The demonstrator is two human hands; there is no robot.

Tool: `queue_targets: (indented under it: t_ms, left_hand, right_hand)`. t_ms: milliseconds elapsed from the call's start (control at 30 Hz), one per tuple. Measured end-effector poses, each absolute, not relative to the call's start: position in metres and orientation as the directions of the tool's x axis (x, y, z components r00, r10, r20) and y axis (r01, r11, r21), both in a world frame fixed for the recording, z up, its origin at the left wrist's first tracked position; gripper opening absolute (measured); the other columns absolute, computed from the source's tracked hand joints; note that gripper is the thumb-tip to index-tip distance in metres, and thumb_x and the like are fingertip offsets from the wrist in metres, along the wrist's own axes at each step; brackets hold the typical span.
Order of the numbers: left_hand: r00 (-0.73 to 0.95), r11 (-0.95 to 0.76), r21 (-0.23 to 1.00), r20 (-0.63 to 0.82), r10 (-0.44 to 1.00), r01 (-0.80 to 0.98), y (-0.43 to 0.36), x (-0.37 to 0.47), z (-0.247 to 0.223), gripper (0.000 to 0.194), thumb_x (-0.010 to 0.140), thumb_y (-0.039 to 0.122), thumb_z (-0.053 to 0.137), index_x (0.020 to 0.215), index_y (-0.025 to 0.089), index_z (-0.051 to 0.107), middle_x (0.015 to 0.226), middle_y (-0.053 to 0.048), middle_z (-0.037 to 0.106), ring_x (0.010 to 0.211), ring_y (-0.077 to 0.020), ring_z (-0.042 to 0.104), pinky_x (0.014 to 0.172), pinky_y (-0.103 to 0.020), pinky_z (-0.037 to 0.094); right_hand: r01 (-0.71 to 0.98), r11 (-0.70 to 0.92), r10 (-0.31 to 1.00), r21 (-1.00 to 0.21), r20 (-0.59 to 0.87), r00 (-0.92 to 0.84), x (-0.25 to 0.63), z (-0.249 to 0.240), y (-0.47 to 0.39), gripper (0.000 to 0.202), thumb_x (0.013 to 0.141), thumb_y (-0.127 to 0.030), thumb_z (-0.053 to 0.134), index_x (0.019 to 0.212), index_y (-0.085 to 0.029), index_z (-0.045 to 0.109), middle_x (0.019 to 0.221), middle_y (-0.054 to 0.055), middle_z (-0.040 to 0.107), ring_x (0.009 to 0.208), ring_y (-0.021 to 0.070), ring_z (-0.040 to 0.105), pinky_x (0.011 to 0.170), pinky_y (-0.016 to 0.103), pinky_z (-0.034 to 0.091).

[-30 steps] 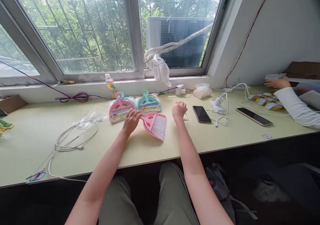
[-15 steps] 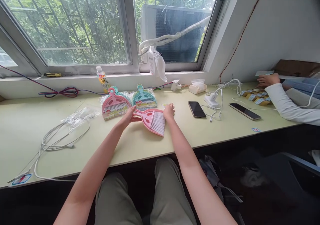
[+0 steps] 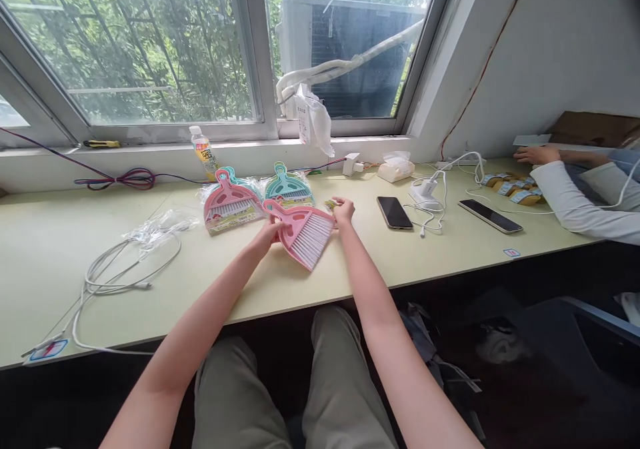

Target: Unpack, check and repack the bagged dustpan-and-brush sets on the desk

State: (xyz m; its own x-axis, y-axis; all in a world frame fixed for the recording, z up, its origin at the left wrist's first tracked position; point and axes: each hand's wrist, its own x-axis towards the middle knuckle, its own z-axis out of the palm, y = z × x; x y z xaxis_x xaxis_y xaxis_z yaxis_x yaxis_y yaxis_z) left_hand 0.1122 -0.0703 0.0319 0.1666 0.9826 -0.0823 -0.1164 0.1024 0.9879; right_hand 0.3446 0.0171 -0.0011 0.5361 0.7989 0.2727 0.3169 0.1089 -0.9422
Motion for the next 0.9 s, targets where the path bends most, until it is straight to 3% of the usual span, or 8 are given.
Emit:
queue_targets:
  t_ms: [100,200,333,400,500,633,767,900]
  left_hand:
    - [-0.008,-0.04,0.98,0.039,0.999,-0.193,-0.062,0.096,0.038,0.06,0.064,0.029,0.076,0.122,0.026,0.059,0.113,-0.003,0.07,0.085,-0.0175,0.069,0.062,-0.024,0.055]
    - [-0.119,-0.064,0.96,0.032,0.992,-0.272,-0.052,0.083,0.035,0.046,0.063,0.034,0.079,0.105,0.02,0.065,0.106,-0.005,0.071,0.092,-0.019,0.068,0.07,-0.025,0.055]
    - [-0.147,-0.024,0.955,-0.02,0.989,-0.295,-0.046,0.077,0.026,0.045,0.058,0.031,0.085,0.095,0.019,0.063,0.095,-0.004,0.071,0.09,-0.0187,0.068,0.077,-0.028,0.055]
    - [-0.135,-0.035,0.955,-0.006,0.991,-0.294,-0.048,0.08,0.024,0.048,0.057,0.032,0.086,0.095,0.021,0.06,0.092,-0.002,0.07,0.088,-0.0181,0.068,0.075,-0.03,0.056]
    - [-0.081,-0.062,0.955,0.04,0.996,-0.289,-0.054,0.089,0.024,0.055,0.053,0.033,0.089,0.095,0.023,0.055,0.09,0.001,0.068,0.083,-0.0174,0.069,0.073,-0.031,0.057]
    - [-0.029,-0.044,0.952,0.037,0.999,-0.302,-0.06,0.099,0.023,0.064,0.05,0.024,0.09,0.103,0.024,0.054,0.1,-0.002,0.07,0.092,-0.0212,0.07,0.078,-0.035,0.058]
    - [-0.056,-0.078,0.94,0.063,0.996,-0.333,-0.059,0.101,0.02,0.065,0.053,0.019,0.089,0.107,0.024,0.053,0.111,-0.004,0.069,0.103,-0.0229,0.068,0.086,-0.037,0.058]
    - [-0.089,-0.116,0.926,0.09,0.992,-0.359,-0.058,0.099,0.018,0.06,0.055,0.019,0.088,0.104,0.023,0.053,0.106,-0.002,0.07,0.101,-0.0213,0.069,0.089,-0.037,0.057]
  right_hand:
    - [0.2,0.085,0.795,-0.976,0.187,0.577,0.344,0.007,0.016,0.014,0.071,-0.014,0.065,0.083,-0.016,0.071,0.087,0.006,0.073,0.079,0.016,0.067,0.078,0.027,0.053]
    - [0.025,0.203,0.794,-0.979,0.18,0.581,0.338,0.019,0.012,0.013,0.074,-0.026,0.07,0.084,-0.017,0.069,0.085,0.004,0.073,0.077,0.0156,0.068,0.072,0.027,0.055]
    - [-0.278,0.266,0.935,-0.923,0.177,0.306,0.306,0.031,-0.004,0.031,0.07,-0.04,0.078,0.089,-0.018,0.066,0.081,0.002,0.072,0.069,0.0153,0.066,0.064,0.028,0.055]
    - [-0.214,0.213,0.955,-0.953,0.157,0.252,0.282,0.03,-0.015,0.03,0.073,-0.046,0.075,0.083,-0.019,0.064,0.079,0.001,0.071,0.07,0.0151,0.065,0.066,0.027,0.054]
    - [0.138,0.085,0.924,-0.987,0.13,0.36,0.252,0.027,-0.032,0.03,0.083,-0.049,0.063,0.076,-0.021,0.061,0.082,0.002,0.069,0.083,0.0176,0.064,0.076,0.028,0.051]
    - [0.508,0.02,0.862,-0.861,0.272,0.428,0.241,0.029,-0.042,0.026,0.086,-0.048,0.063,0.082,-0.022,0.062,0.11,0.008,0.063,0.112,0.0236,0.055,0.093,0.032,0.043]
    - [0.488,-0.035,0.852,-0.872,0.229,0.472,0.247,0.031,-0.041,0.027,0.085,-0.047,0.066,0.093,-0.022,0.062,0.124,0.011,0.056,0.123,0.0266,0.048,0.1,0.038,0.039]
    - [0.253,0.013,0.843,-0.967,0.147,0.518,0.247,0.025,-0.034,0.052,0.079,-0.038,0.076,0.121,-0.02,0.052,0.135,0.016,0.053,0.125,0.0255,0.051,0.098,0.037,0.046]
